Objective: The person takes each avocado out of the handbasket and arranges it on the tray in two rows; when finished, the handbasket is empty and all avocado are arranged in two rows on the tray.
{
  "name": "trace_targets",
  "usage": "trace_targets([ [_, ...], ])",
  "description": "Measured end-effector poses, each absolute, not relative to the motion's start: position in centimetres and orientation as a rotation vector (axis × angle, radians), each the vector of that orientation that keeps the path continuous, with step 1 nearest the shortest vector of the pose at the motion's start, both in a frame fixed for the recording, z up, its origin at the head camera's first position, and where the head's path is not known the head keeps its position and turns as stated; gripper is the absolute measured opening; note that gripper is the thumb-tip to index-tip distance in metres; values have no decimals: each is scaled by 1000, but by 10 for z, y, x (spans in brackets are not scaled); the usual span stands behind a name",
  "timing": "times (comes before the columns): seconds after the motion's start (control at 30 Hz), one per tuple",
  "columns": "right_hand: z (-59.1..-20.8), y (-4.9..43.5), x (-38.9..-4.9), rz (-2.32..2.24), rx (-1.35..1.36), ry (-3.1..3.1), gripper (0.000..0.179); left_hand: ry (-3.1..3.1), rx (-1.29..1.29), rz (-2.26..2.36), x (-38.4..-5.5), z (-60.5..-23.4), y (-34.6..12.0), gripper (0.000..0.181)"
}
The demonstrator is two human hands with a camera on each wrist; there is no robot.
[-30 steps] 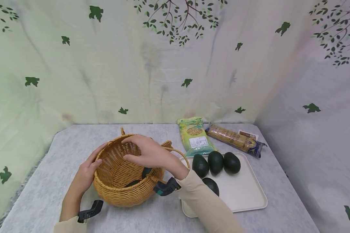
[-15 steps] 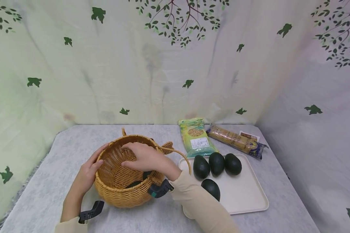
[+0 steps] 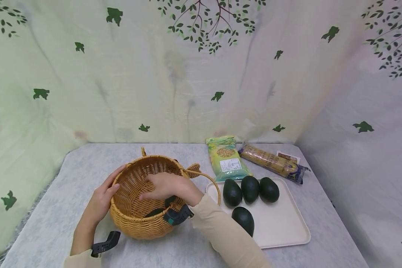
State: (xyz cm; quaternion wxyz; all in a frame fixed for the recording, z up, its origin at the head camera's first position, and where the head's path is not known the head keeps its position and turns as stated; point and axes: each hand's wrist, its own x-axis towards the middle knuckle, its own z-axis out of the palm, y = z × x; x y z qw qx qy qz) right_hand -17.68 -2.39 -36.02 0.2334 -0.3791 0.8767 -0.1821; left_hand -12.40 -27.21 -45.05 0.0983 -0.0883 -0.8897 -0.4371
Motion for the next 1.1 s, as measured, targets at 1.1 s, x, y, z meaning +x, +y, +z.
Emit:
trace_targets([
  [1.1,-376,-25,-189,-685,-1243,2129,66,-2630,-249,-1283,-123,-448,-273,52],
])
